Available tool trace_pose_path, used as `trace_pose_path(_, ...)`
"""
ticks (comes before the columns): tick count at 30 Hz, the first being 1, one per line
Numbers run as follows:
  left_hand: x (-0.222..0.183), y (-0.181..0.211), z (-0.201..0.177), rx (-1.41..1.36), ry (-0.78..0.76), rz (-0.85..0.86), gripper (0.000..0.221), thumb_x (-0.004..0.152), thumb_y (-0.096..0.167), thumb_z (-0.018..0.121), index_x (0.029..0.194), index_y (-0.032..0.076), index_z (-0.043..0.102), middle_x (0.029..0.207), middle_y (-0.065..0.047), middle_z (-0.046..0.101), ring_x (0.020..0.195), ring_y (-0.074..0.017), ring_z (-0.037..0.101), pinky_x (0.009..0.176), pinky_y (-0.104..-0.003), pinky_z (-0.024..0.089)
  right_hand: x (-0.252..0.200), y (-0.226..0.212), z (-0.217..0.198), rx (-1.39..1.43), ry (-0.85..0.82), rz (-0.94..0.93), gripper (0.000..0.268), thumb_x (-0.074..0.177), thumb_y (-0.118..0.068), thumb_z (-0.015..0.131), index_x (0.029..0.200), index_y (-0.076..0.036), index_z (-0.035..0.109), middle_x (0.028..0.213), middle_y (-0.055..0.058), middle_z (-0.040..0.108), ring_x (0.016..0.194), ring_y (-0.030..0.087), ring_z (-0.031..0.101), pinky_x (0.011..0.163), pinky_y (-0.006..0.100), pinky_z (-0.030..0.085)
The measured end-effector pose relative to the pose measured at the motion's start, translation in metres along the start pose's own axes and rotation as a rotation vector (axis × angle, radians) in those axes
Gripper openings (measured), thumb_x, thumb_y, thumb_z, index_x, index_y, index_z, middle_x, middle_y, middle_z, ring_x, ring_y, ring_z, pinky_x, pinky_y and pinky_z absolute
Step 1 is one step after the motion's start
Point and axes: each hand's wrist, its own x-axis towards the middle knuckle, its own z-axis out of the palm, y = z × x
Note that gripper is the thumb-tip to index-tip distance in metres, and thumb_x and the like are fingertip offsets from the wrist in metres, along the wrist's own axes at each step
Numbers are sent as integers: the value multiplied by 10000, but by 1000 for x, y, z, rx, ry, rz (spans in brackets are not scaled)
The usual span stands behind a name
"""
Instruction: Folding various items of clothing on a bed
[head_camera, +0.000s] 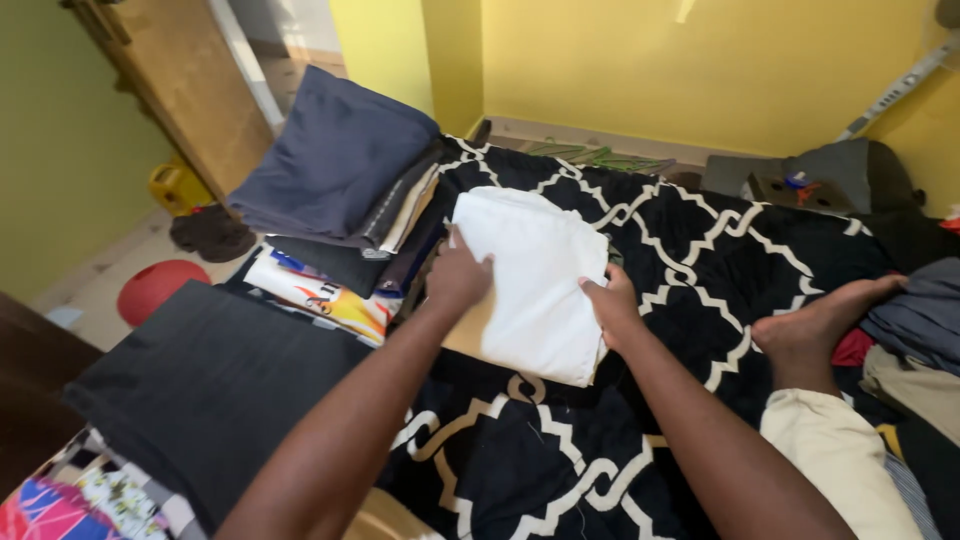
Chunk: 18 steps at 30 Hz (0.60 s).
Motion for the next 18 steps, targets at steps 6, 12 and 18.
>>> trace_pose_path(6, 22, -30, 11, 280, 395, 301, 374, 976, 242, 618, 1273, 38, 515, 1028, -111, 620, 815, -388, 749, 727, -458, 633, -6, -23, 7, -301, 24, -129, 489, 982, -238, 679, 1422, -70, 548, 1397, 204, 597, 1370, 368, 526, 1138, 530, 416)
trace_pose_path(12, 6, 21, -40, 256, 393, 338, 168, 1063, 243, 468, 1191, 134, 465, 1014, -69, 560, 826, -393, 738, 749, -490, 623, -6, -47, 10, -331, 141, -203, 491, 1029, -265, 622, 1446, -28, 514, 1403, 227, 586, 1367, 388, 518, 1142, 522, 420)
trace_pose_path(18, 25, 26, -22, 567, 362, 269, 450, 1025, 196, 533, 1458, 85, 488, 1365, -103, 504, 1125, -290, 628, 767, -429, 651, 29, -14, 11, -441, 88, -123, 469, 1056, -466, 535, 1323, -95, 641, 1256, 160, 695, 1254, 366, 613, 1041, 501, 496)
